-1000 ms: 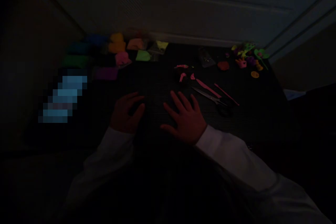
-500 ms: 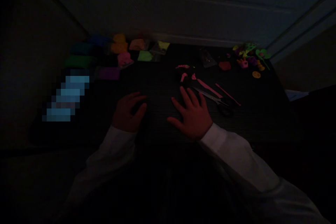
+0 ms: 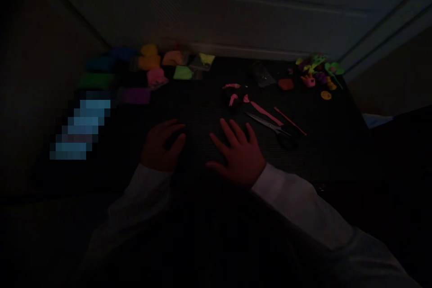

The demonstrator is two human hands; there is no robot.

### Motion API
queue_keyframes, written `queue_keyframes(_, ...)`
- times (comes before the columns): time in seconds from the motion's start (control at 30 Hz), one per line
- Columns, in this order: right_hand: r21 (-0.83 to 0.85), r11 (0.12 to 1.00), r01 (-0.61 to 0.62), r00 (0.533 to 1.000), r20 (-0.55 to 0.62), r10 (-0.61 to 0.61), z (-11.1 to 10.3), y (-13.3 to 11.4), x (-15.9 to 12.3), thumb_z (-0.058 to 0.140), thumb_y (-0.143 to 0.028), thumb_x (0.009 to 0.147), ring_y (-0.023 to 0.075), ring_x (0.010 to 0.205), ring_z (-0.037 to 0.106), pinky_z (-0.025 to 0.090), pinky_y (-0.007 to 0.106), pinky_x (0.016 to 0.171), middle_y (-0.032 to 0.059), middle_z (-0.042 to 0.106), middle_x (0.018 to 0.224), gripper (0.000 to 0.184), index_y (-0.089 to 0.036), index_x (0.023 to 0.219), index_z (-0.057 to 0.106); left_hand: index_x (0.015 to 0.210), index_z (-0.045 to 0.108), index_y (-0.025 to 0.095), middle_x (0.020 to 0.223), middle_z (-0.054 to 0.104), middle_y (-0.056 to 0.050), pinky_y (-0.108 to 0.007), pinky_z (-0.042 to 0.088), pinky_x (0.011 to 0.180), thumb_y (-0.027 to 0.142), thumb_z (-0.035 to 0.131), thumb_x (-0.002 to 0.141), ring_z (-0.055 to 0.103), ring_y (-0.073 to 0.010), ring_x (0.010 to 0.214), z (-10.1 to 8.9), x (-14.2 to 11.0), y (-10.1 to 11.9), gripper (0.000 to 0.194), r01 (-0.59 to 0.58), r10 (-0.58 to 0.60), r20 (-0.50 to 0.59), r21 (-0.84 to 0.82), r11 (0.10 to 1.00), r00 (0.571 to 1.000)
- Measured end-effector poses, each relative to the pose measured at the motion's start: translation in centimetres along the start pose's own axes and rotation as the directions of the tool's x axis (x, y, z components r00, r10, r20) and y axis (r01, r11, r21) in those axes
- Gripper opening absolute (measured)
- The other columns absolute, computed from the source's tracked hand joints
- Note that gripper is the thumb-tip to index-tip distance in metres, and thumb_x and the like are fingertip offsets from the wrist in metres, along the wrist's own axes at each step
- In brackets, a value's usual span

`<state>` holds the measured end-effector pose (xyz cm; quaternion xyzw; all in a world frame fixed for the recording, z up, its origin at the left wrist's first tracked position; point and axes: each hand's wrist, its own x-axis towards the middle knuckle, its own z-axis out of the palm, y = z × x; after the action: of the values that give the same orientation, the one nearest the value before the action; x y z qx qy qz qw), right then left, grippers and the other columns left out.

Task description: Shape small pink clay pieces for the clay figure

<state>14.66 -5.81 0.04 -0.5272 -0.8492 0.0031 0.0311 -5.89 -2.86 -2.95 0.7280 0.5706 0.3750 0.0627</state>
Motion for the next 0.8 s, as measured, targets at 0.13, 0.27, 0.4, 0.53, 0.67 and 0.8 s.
queue_keyframes(0.13, -0.002, 0.999, -0.048, 0.999, -0.017, 0.048, 0.2, 0.3, -0.1, 0.027, -0.062, 0.079, 0.0298, 0.129, 0.014, 0.01, 0.053, 0.099, 0.0099, 0.01, 0.145, 0.062, -0.028, 0.13, 0.032, 0.095, 0.061, 0.014, 0.105, 0.059, -0.011, -0.039, 0.039, 0.092, 0.03, 0.052, 0.075, 0.051, -0.0214, 0.103, -0.1, 0.1, 0.2, 0.027, -0.001, 0.001, -0.003, -0.006, 1.0, 1.0)
queue_keyframes(0.27, -0.004, 0.999, -0.047, 0.999, -0.022, 0.047, 0.1, 0.2, -0.1, 0.028, -0.063, 0.078, 0.0304, 0.129, 0.014, 0.011, 0.053, 0.099, 0.0103, 0.01, 0.144, 0.063, -0.027, 0.13, 0.033, 0.095, 0.06, 0.017, 0.105, 0.059, -0.009, -0.04, 0.04, 0.091, 0.032, 0.052, 0.075, 0.051, -0.0211, 0.103, 0.0, 0.0, 0.1, 0.027, 0.006, -0.006, -0.007, -0.009, 1.0, 1.0)
queue_keyframes(0.4, 0.004, 1.0, -0.003, 1.0, -0.002, 0.003, 0.0, -0.2, -0.1, 0.027, -0.063, 0.078, 0.0288, 0.129, 0.014, 0.009, 0.053, 0.1, 0.0093, 0.011, 0.144, 0.062, -0.03, 0.13, 0.032, 0.096, 0.06, 0.017, 0.106, 0.059, -0.009, -0.039, 0.04, 0.092, 0.03, 0.053, 0.075, 0.051, -0.0203, 0.103, 0.1, -0.1, -0.1, 0.027, -0.012, 0.012, -0.009, 0.0, 1.0, 1.0)
queue_keyframes(0.53, -0.013, 0.996, -0.088, 0.996, -0.03, 0.088, 0.2, 0.4, 0.0, 0.028, -0.061, 0.079, 0.0307, 0.128, 0.015, 0.013, 0.053, 0.099, 0.0082, 0.009, 0.145, 0.059, -0.03, 0.13, 0.033, 0.095, 0.06, 0.017, 0.105, 0.059, -0.009, -0.04, 0.041, 0.091, 0.03, 0.052, 0.075, 0.052, -0.0208, 0.102, 0.0, 0.0, 0.0, 0.026, -0.009, 0.009, -0.013, -0.005, 1.0, 1.0)
queue_keyframes(0.67, 0.005, 0.995, -0.099, 0.994, -0.038, 0.099, 0.4, 1.1, 0.1, 0.029, -0.059, 0.08, 0.0301, 0.129, 0.015, 0.016, 0.052, 0.099, 0.0085, 0.006, 0.145, 0.061, -0.028, 0.132, 0.027, 0.096, 0.06, 0.015, 0.106, 0.059, -0.011, -0.04, 0.04, 0.092, 0.03, 0.052, 0.075, 0.051, -0.0216, 0.103, -0.1, 0.0, 0.0, 0.027, 0.0, 0.0, 0.015, 0.0, 1.0, 1.0)
queue_keyframes(0.8, 0.019, 0.997, -0.08, 0.996, -0.029, 0.08, 0.2, 1.0, 0.1, 0.03, -0.059, 0.08, 0.0302, 0.129, 0.014, 0.015, 0.052, 0.099, 0.0097, 0.005, 0.145, 0.061, -0.029, 0.133, 0.026, 0.096, 0.06, 0.017, 0.106, 0.059, -0.009, -0.039, 0.04, 0.092, 0.03, 0.053, 0.074, 0.051, -0.0205, 0.103, 0.0, 0.0, 0.0, 0.026, -0.007, 0.007, -0.017, -0.009, 1.0, 1.0)
